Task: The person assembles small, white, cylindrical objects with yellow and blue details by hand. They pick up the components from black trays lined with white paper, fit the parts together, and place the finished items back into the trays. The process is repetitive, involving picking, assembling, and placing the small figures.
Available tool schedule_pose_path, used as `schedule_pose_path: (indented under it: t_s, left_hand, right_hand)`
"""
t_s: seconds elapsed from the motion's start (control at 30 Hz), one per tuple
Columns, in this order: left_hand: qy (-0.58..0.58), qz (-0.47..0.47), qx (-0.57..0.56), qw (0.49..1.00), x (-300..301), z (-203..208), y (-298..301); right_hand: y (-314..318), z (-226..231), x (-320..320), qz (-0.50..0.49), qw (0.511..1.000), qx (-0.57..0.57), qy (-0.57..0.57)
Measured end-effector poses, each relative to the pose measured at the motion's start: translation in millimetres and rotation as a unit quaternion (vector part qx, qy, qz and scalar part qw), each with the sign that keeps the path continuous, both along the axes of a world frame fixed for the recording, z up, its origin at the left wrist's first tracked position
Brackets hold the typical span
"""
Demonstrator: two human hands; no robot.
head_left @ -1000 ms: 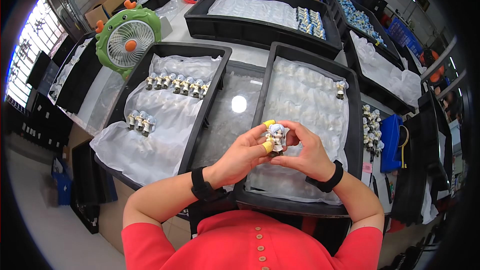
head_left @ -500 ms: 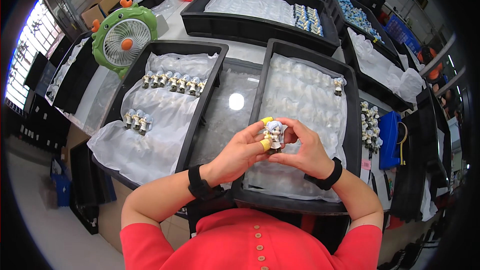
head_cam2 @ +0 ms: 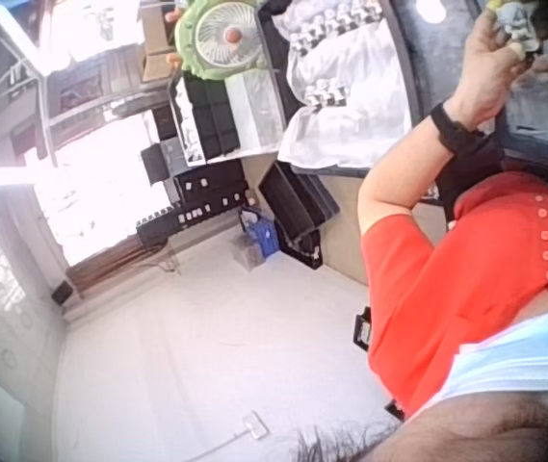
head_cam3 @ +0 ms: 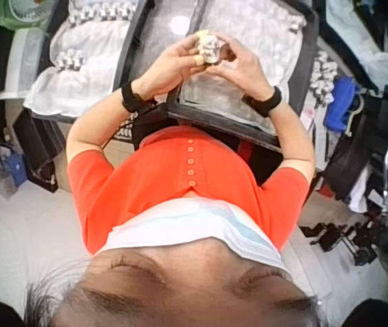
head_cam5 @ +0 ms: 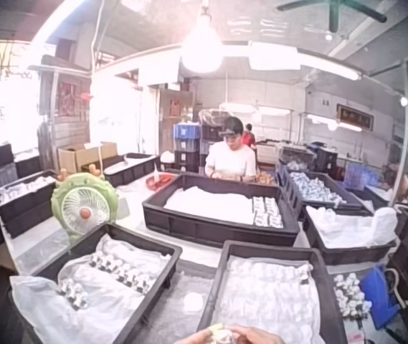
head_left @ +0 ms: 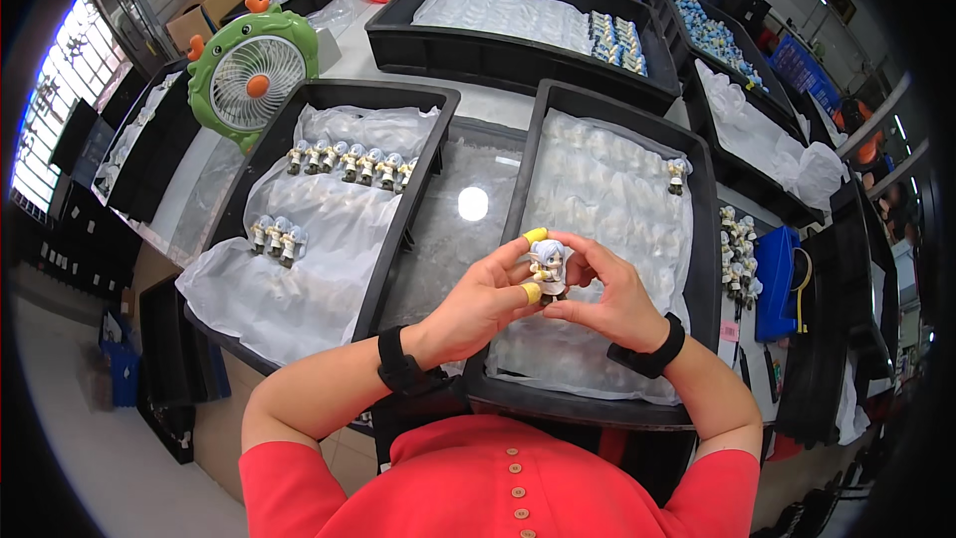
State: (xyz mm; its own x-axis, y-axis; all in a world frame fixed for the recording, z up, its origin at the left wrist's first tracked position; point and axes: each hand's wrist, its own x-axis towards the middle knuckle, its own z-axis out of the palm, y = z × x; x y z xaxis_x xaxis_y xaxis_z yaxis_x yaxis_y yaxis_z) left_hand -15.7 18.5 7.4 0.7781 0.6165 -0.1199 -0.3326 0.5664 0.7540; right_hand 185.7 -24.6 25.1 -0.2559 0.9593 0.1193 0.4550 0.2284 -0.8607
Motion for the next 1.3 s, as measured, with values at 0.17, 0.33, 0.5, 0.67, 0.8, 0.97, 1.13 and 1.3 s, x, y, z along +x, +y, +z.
schedule_pose_path:
  t_s: [0.17,0.33,0.5,0.67,0.8,0.97,1.13,1.3]
  left_hand:
    - [0.053,0.046,0.055,0.996,3,-1,-5]
    - [0.095,0.077,0.084,0.989,5,2,-9]
    - [0.098,0.081,0.108,0.986,5,0,-9]
    - [0.093,0.082,0.108,0.986,4,-2,-9]
    - [0.101,0.079,0.105,0.986,4,-2,-8]
    - [0.110,0.078,0.104,0.985,5,2,-9]
    - [0.124,0.076,0.106,0.984,5,5,-9]
    - [0.130,0.076,0.106,0.983,5,5,-9]
  right_hand:
    - [5,-8,5,0.042,0.977,-0.118,0.170]
    - [4,-10,4,0.066,0.949,-0.173,0.254]
    - [3,-10,3,0.075,0.936,-0.190,0.286]
    - [4,-10,3,0.078,0.937,-0.191,0.282]
    - [3,-11,4,0.082,0.936,-0.193,0.284]
    - [4,-13,5,0.077,0.935,-0.201,0.281]
    - [5,-16,7,0.066,0.931,-0.213,0.290]
    - [4,-14,5,0.063,0.930,-0.218,0.291]
